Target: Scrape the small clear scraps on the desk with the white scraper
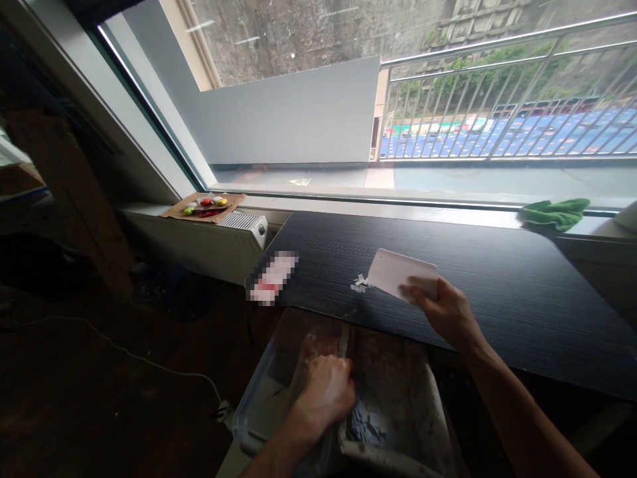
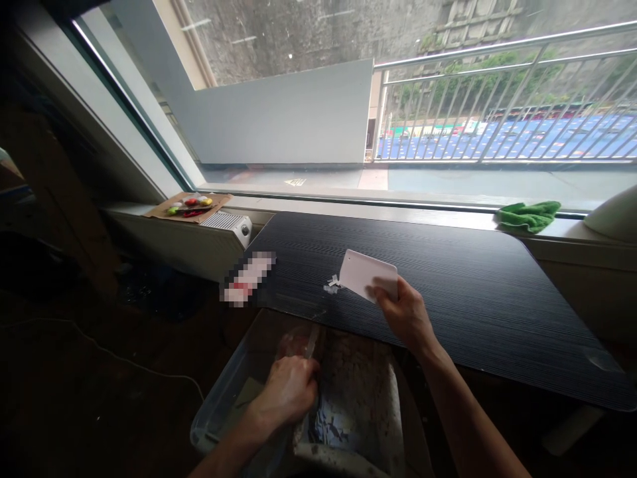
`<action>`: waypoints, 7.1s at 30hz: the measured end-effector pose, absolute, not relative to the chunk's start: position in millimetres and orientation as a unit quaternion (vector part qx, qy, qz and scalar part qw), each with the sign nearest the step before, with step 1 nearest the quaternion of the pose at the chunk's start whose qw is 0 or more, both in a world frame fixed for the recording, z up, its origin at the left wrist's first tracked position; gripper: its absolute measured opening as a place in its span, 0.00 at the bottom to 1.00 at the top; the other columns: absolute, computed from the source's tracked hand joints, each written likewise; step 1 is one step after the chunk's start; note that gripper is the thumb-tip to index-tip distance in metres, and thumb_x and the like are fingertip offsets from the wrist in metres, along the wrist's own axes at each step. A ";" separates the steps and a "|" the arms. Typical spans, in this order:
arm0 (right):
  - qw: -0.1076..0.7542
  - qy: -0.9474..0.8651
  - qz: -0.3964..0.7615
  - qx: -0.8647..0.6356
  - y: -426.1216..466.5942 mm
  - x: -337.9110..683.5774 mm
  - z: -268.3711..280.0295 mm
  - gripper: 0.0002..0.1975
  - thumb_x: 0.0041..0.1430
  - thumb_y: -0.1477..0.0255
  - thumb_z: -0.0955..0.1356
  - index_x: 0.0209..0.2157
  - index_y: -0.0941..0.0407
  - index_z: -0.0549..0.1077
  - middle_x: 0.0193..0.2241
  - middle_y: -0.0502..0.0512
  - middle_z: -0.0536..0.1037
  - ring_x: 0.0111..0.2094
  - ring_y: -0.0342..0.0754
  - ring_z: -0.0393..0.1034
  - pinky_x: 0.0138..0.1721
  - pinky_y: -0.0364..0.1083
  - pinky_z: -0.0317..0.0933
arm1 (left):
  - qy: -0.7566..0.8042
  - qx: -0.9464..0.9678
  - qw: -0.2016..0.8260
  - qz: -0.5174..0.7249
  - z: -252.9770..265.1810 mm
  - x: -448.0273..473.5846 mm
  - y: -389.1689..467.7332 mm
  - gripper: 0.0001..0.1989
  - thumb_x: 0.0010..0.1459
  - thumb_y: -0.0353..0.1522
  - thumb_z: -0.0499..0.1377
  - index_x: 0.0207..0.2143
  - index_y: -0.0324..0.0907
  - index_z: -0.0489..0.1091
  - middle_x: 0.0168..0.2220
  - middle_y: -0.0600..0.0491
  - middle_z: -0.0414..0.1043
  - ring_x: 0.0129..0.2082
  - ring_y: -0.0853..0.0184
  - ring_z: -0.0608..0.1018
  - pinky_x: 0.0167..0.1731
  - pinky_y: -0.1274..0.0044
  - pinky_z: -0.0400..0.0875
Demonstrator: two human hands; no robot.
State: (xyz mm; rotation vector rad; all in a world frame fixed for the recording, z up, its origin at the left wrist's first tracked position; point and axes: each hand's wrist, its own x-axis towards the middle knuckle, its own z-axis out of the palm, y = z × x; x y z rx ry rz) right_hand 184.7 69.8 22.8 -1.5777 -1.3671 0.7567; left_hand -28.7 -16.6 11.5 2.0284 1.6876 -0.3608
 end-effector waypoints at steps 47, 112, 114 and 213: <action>0.376 -0.611 0.174 -0.675 81.5 191.0 29.7 0.17 0.51 0.62 0.65 0.40 0.55 0.74 0.30 0.57 0.80 0.32 0.54 0.74 0.34 0.51 0.65 | 0.610 0.747 0.231 -0.129 0.3 -25.2 -18.6 0.16 0.50 0.29 0.48 0.37 0.41 0.74 0.37 0.44 0.75 0.39 0.56 0.76 0.39 0.69 0.68; 0.388 -0.510 0.494 -0.587 39.4 234.9 26.0 0.18 0.39 0.59 0.73 0.31 0.56 0.76 0.31 0.55 0.81 0.34 0.55 0.76 0.38 0.50 0.70 | 0.618 0.737 0.248 -0.117 5.0 -36.4 -12.6 0.18 0.50 0.29 0.47 0.39 0.45 0.74 0.39 0.49 0.75 0.41 0.61 0.75 0.41 0.74 0.65; 0.382 -0.526 0.488 -0.583 41.8 232.8 22.5 0.17 0.41 0.60 0.72 0.32 0.56 0.76 0.31 0.55 0.81 0.34 0.55 0.76 0.37 0.50 0.70 | 0.621 0.734 0.244 -0.126 4.9 -35.2 -13.1 0.18 0.50 0.29 0.48 0.39 0.45 0.74 0.39 0.48 0.75 0.41 0.60 0.75 0.41 0.73 0.65; 0.414 -0.601 0.448 -0.517 69.9 147.9 -0.1 0.15 0.49 0.64 0.69 0.37 0.58 0.73 0.32 0.55 0.80 0.33 0.50 0.74 0.36 0.48 0.68 | 0.547 0.775 0.287 -0.130 0.1 0.2 -10.0 0.15 0.49 0.29 0.52 0.37 0.36 0.75 0.35 0.41 0.75 0.39 0.56 0.76 0.39 0.71 0.69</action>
